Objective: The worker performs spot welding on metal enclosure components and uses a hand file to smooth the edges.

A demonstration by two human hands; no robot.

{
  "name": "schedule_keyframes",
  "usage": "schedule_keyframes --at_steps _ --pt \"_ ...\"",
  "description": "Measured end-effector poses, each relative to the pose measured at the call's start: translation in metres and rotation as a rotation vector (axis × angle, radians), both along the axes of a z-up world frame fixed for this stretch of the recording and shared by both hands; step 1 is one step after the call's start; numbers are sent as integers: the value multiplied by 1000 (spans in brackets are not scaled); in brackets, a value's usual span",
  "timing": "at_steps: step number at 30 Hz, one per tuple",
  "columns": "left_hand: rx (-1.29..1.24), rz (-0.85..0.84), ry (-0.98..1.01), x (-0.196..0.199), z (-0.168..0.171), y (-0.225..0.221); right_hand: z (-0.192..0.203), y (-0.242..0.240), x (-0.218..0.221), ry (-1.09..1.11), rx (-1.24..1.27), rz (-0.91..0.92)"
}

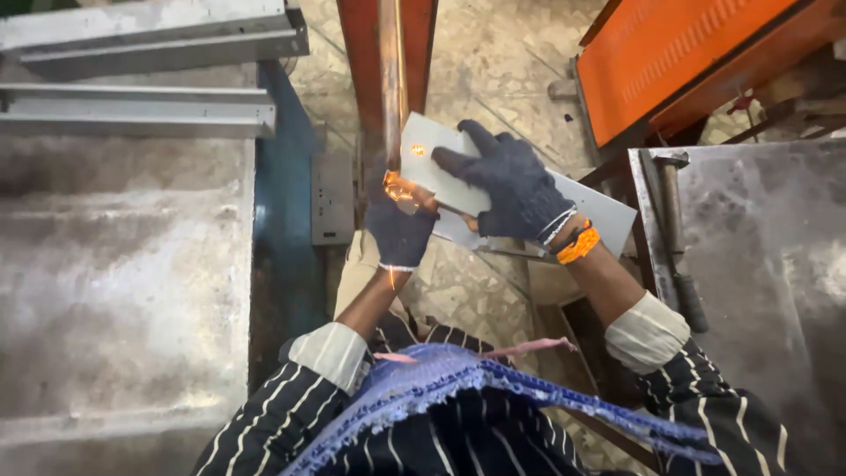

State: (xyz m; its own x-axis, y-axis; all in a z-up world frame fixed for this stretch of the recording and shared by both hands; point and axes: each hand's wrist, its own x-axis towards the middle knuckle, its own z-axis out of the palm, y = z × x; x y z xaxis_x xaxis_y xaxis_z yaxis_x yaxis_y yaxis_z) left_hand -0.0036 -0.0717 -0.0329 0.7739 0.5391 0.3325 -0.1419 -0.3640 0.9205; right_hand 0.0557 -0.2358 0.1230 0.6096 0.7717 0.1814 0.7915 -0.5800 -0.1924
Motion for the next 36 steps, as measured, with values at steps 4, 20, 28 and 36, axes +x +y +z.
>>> schedule_keyframes --at_steps 4,20,28,36 --pt "61 -14 -78 -1 15 10 -4 1 -7 -23 -15 -4" --pt "307 -284 39 -2 27 56 -43 24 -74 93 253 -353" --pt "310 -427 143 4 50 82 -64 57 -79 -1 298 -514" --pt "376 -497 -56 4 55 93 -78 77 -82 189 348 -742"
